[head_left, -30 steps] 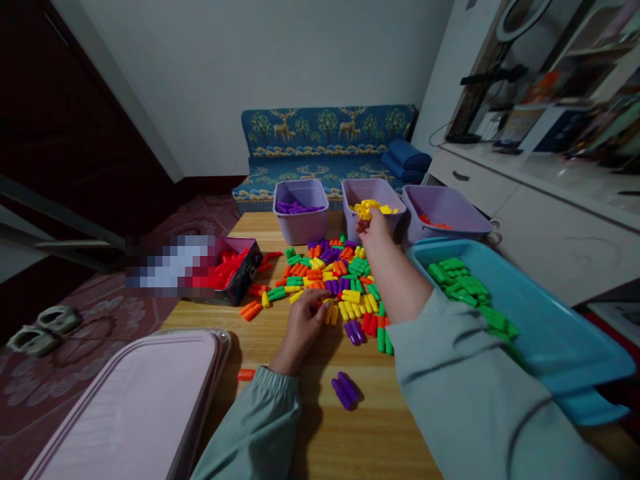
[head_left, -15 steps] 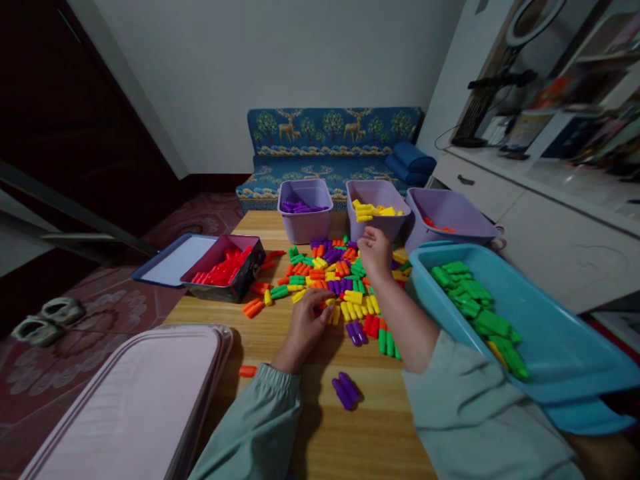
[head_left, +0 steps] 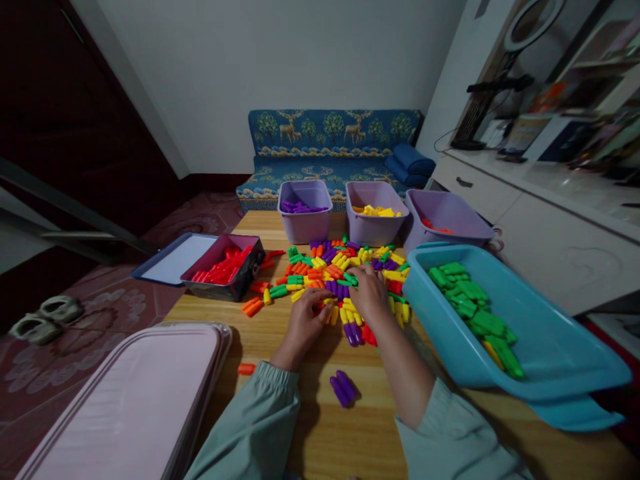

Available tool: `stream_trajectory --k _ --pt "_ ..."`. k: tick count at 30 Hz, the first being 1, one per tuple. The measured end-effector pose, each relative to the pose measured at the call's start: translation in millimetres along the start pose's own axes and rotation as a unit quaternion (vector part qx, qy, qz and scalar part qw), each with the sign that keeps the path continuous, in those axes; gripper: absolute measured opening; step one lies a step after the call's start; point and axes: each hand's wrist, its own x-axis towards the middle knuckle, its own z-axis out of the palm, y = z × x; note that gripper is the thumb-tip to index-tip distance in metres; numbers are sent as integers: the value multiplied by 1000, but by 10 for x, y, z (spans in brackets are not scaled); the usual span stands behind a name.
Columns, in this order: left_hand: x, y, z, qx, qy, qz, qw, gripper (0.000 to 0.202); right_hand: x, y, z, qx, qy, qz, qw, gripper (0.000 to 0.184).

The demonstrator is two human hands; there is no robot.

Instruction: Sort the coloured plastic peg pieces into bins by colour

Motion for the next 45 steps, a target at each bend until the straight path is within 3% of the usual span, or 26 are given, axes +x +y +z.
stream_trajectory --k 6,9,14,17,20,22,25,31,36,40,45 --pt "3 -2 8 13 -7 3 1000 26 -114 74 73 78 6 -40 996 34" --pt "2 18 3 21 -7 16 1000 26 -129 91 125 108 20 -60 992 22" --pt "-13 139 -37 41 -13 92 995 21 -102 118 199 208 58 -41 976 11" --pt "-29 266 -52 49 -84 160 982 23 -67 159 187 334 76 17 939 23" --pt "-46 363 -33 88 -167 200 961 43 -43 222 82 404 84 47 909 34" --pt "-54 384 -8 129 -189 198 953 48 -39 273 -23 369 67 56 925 28" --pt "-54 344 19 187 -170 151 956 32 -46 346 -162 254 23 70 964 28" --pt "-27 164 -32 276 -14 27 961 28 -69 350 -213 125 -42 74 989 28" --pt "-25 112 -61 264 49 34 963 27 -101 257 -174 53 -48 64 995 20" --pt "-36 189 -44 216 25 71 974 22 -121 220 -164 41 -52 45 997 15" --pt "-47 293 -37 201 -116 117 966 38 -141 201 -201 42 -84 23 995 19"
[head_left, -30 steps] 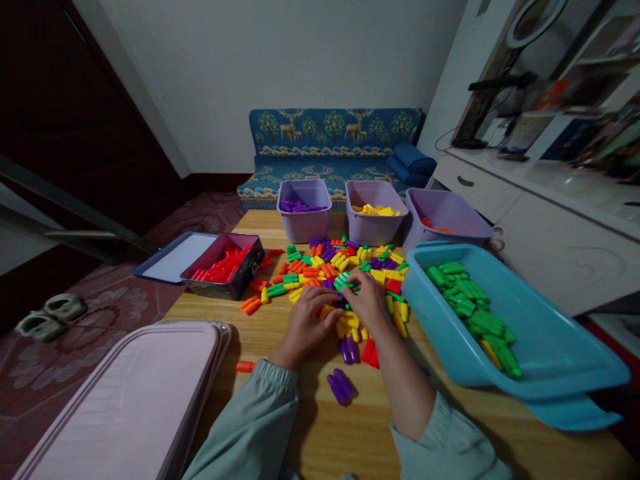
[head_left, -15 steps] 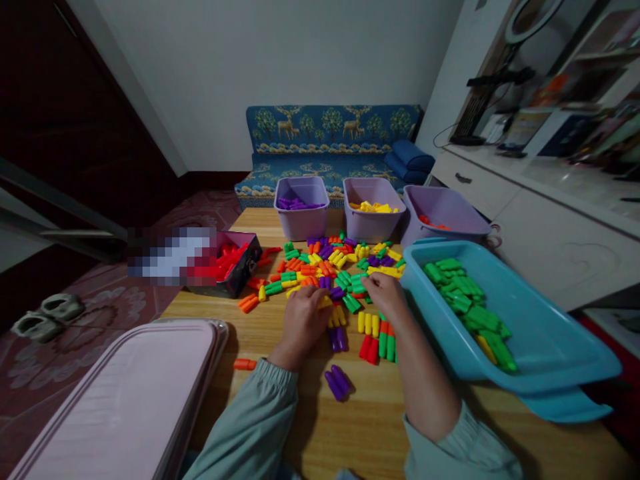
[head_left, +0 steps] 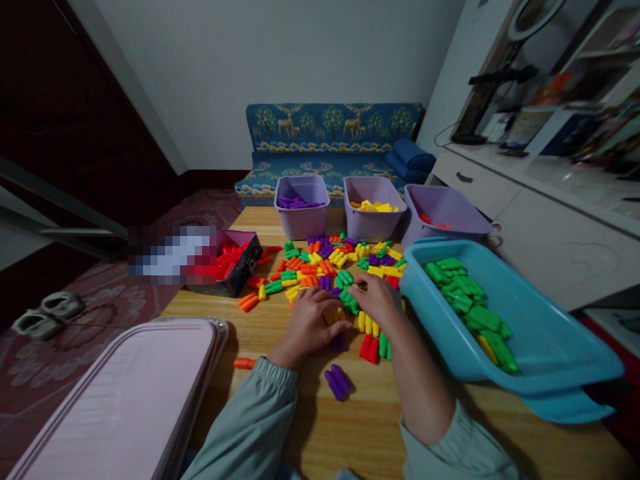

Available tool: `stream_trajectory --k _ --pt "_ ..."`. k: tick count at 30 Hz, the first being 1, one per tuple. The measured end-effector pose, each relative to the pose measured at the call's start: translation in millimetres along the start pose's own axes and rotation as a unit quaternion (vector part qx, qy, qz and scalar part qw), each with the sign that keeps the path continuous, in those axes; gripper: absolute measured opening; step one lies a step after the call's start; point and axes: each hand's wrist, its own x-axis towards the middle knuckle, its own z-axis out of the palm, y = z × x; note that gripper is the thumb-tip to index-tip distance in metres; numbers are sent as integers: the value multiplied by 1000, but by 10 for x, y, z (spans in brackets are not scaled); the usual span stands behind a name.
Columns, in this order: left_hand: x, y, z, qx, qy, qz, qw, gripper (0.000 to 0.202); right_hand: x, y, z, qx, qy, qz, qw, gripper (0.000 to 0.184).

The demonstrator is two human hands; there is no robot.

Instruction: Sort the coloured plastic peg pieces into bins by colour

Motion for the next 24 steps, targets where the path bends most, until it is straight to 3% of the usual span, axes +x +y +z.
stream_trajectory --k 3,8,13,19,24 --pt "-1 16 7 16 -21 4 1000 47 -52 -24 -74 -28 -26 -16 999 32" --pt "-8 -3 44 29 1 -17 999 36 -159 -103 -216 -63 -78 -19 995 46" --pt "-10 -28 55 27 7 -26 999 34 -206 -236 -202 -133 -114 -20 984 71" --pt "2 -58 38 17 6 -33 999 23 -240 -339 -81 -164 -87 -34 982 44" --pt "1 -68 40 31 3 -43 999 13 -245 -376 -12 -162 -80 -19 983 43"
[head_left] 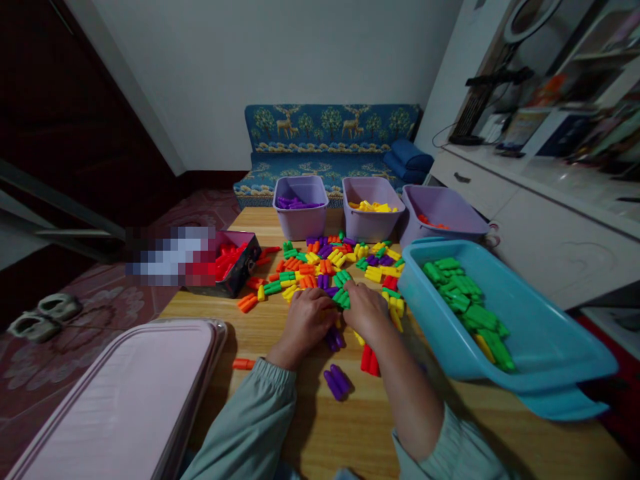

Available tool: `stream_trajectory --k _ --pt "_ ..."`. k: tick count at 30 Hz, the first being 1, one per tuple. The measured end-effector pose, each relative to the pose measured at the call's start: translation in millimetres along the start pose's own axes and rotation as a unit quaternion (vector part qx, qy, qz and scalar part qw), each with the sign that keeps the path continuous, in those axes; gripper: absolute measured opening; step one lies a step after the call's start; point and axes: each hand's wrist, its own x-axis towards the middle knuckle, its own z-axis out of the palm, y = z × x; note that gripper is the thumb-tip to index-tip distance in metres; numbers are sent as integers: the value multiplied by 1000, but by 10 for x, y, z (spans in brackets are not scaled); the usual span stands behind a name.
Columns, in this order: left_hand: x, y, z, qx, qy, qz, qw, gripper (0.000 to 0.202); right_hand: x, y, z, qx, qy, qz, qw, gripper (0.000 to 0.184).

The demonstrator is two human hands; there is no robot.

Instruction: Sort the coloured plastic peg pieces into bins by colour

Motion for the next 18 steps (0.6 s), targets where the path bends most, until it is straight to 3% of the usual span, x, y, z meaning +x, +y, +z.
stream_trajectory --k 9,13,18 --pt "-7 -33 50 2 -3 -5 1000 16 151 110 105 120 62 39 990 37" --pt "-10 -36 53 1 -4 -3 1000 18 198 192 159 211 62 33 975 34" --pt "-7 -18 28 3 -10 -5 1000 17 151 205 117 181 43 -2 983 33"
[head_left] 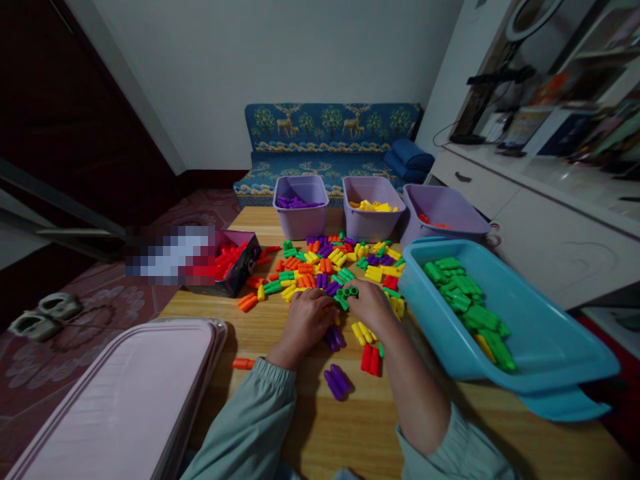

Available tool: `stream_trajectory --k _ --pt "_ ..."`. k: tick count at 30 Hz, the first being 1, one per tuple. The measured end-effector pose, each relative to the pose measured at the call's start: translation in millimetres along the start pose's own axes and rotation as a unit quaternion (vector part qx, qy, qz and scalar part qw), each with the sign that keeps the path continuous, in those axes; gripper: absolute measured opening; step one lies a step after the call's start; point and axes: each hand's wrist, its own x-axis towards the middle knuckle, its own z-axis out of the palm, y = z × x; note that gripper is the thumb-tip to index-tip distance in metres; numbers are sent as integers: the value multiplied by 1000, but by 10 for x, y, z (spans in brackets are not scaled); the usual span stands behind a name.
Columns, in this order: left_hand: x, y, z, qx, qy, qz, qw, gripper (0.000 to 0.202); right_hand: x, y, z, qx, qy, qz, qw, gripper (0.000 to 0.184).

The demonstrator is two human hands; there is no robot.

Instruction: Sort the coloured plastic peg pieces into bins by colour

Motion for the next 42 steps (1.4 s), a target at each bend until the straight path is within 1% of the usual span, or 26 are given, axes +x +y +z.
stream_trajectory --k 2,5,7,10,13,17,19,23,27,30,34,37,40,42 --pt "1 10 -8 4 -2 -8 1000 20 -33 -28 -28 -22 -23 -25 999 35" --pt "1 20 -15 10 -4 -18 1000 28 -77 -75 -40 -46 -48 -51 996 44" --pt "0 23 -18 11 -4 -18 1000 36 -97 -105 -28 -67 -52 -59 995 48" --pt "0 23 -24 13 -7 -15 1000 44 -113 -144 -4 -97 -48 -55 993 46" --pt "2 21 -28 12 -14 -11 1000 40 -116 -174 0 -105 -47 -38 993 40" --pt "6 12 -25 5 -11 -10 1000 36 -117 -191 2 -93 -46 -35 994 43" --pt "6 4 -17 2 -9 -9 1000 34 -114 -185 18 -95 -49 -22 994 43" --pt "4 -11 1 4 -8 -10 1000 30 -80 -137 47 -89 -44 -14 995 39" --pt "6 -12 5 -5 -10 -10 1000 29 -36 -66 16 -69 -44 0 997 36" --pt "5 -4 -4 -8 -13 -15 1000 29 -46 -48 -9 -79 -67 -16 994 32" --pt "5 0 -12 -6 -11 -16 1000 30 -101 -91 -5 -106 -72 -54 990 35" --pt "8 -2 -12 -1 -17 -12 1000 29 -109 -125 10 -117 -75 -43 989 34" --pt "13 -1 -15 1 -18 -15 1000 30 -81 -123 33 -88 -66 -17 994 36" --pt "16 -3 -17 0 -15 -22 1000 30 -55 -108 47 -46 -52 -7 998 35"
